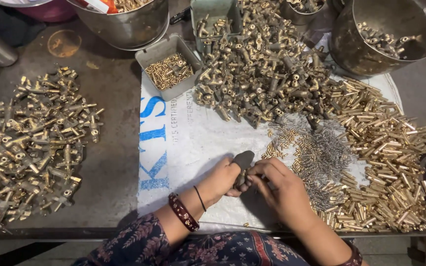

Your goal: Assembling small metal pins into rubber components at a workbench.

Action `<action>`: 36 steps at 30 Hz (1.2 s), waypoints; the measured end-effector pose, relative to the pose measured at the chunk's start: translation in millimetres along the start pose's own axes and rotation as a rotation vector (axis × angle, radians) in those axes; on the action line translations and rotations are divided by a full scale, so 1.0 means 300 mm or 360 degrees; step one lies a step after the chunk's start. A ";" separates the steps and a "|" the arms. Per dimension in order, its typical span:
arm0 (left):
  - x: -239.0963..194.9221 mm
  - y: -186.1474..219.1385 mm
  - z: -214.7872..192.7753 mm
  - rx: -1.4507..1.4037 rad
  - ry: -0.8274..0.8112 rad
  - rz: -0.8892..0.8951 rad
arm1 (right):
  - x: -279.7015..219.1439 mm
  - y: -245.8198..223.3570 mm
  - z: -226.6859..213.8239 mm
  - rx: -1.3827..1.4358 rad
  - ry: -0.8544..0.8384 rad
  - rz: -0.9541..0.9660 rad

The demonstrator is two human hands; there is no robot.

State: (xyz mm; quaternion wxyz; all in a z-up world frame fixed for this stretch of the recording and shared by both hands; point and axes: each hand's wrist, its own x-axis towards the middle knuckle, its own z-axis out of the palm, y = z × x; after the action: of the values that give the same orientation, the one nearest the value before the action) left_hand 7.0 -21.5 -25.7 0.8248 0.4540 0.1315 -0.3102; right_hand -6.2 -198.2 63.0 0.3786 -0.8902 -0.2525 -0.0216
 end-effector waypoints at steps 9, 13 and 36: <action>-0.038 0.058 0.023 0.0099 -0.0057 -0.0067 | 0.002 0.054 0.024 0.0389 -0.0016 0.0103; -0.034 0.053 0.017 0.0128 -0.0066 -0.0064 | 0.001 0.069 0.038 0.0453 -0.0022 0.0101; -0.019 0.041 0.001 0.0344 -0.0126 -0.0127 | -0.004 0.046 0.030 0.0526 -0.0142 0.0371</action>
State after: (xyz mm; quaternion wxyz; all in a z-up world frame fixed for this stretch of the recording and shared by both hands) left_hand 10.3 -14.7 -14.5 0.7626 0.5221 0.0826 -0.3729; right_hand -2.3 -200.7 47.2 0.5079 -0.8393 -0.1643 0.1035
